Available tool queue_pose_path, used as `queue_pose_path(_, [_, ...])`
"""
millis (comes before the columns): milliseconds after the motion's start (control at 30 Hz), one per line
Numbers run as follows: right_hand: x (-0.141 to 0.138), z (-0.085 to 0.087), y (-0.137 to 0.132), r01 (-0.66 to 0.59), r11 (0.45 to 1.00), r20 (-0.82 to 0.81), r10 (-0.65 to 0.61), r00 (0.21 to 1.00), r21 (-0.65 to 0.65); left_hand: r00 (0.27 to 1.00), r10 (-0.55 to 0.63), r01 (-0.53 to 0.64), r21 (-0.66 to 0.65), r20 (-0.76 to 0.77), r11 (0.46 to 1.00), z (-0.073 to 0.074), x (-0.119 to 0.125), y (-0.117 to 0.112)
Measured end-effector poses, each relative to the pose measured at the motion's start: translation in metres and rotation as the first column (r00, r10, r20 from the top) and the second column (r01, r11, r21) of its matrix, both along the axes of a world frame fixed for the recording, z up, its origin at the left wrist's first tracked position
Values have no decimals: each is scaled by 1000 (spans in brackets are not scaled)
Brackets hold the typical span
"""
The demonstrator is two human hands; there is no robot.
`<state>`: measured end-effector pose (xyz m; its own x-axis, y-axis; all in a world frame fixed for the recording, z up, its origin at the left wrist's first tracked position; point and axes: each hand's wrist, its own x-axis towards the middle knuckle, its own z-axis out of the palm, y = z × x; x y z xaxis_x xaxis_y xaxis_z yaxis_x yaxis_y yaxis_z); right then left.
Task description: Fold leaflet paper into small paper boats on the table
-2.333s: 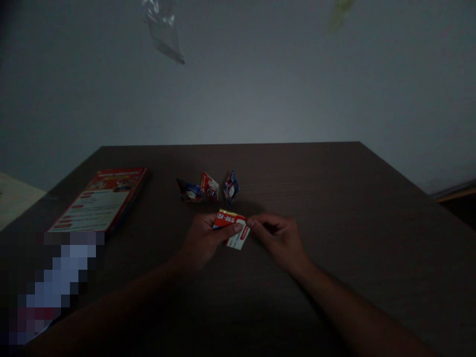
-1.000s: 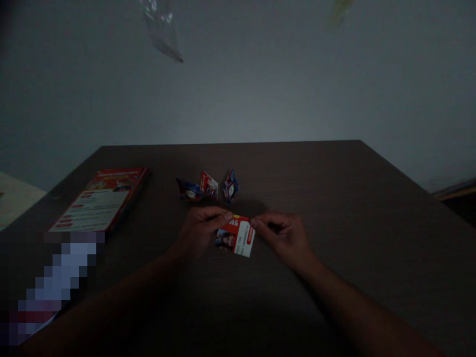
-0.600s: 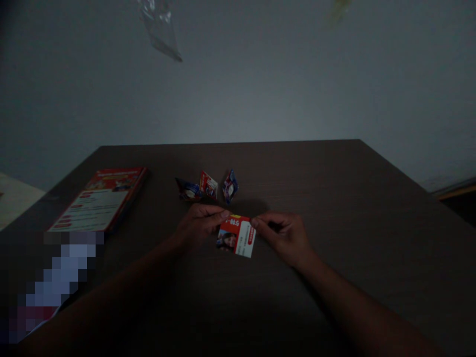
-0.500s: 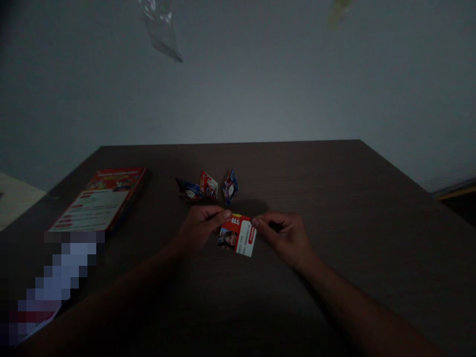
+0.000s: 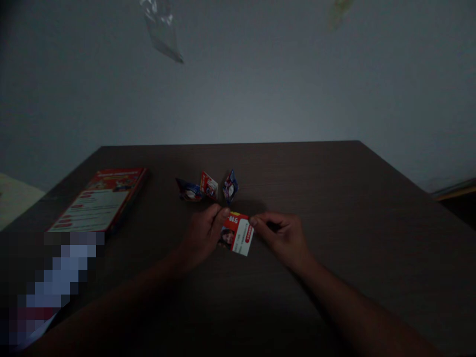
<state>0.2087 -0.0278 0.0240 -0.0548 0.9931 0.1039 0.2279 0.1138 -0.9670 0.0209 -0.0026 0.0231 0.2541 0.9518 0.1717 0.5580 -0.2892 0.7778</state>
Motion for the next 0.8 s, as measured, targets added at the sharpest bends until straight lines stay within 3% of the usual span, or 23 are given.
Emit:
queue_pose_path(267, [0, 2, -2, 80, 997, -10, -80, 997, 14, 989, -64, 73, -61, 132, 995, -9, -2, -3])
queue_pose_path(500, [-2, -3, 0, 98, 995, -96, -100, 990, -23, 985, -19, 23, -16, 172, 1000, -1, -3, -3])
queue_pose_path(800, [0, -4, 1, 118, 993, -106, -120, 987, -23, 871, 92, 74, -313, 483, 947, -9, 1, -3])
